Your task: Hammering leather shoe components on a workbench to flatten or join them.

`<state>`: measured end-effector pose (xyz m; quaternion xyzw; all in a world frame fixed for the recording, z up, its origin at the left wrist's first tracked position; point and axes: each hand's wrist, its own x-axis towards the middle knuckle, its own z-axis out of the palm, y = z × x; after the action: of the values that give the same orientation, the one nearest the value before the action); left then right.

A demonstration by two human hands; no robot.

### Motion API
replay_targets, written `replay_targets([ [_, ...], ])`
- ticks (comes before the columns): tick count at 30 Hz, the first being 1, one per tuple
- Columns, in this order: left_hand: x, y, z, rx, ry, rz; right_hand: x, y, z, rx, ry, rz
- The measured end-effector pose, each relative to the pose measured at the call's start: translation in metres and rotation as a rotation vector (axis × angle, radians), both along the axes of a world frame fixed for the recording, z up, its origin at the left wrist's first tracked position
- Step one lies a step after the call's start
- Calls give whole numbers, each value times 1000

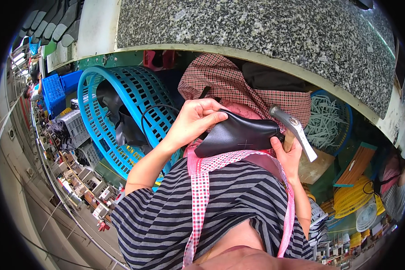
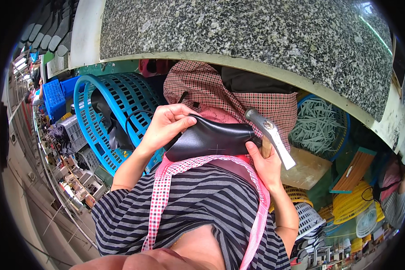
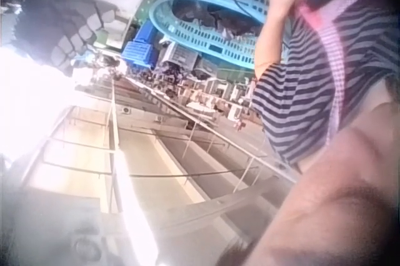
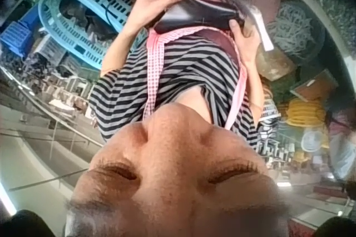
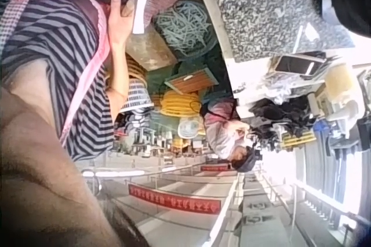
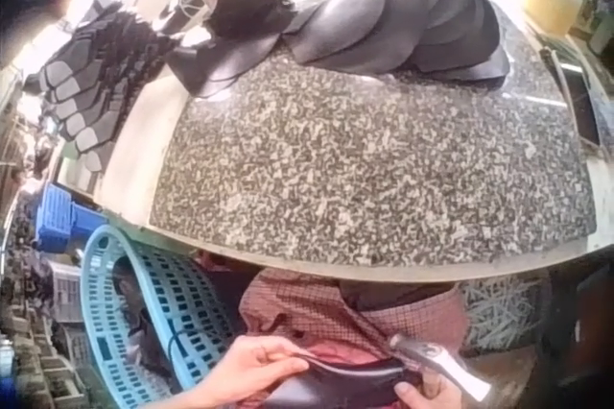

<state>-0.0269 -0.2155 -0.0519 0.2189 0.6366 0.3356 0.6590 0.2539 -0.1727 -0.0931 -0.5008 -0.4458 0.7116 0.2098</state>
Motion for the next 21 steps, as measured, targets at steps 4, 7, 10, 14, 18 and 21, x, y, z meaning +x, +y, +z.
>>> replay_targets([
  [4, -1, 3, -2, 7, 22, -38, 0, -2, -1, 69, -22, 2],
  [7, 1, 8, -3, 67, 9, -5, -10, 2, 7, -3, -10, -80],
  [10, 2, 11, -6, 123, -40, 41, -8, 9, 12, -67, -38, -109],
  [14, 4, 11, -15, 405, -53, 56, -12, 12, 13, -53, -34, -116],
  [18, 9, 15, -19, 508, -57, 223, -14, 10, 12, -64, -65, -91],
  [21, 21, 24, -15, 538, -59, 495, -13, 8, 11, -85, -74, -95],
])
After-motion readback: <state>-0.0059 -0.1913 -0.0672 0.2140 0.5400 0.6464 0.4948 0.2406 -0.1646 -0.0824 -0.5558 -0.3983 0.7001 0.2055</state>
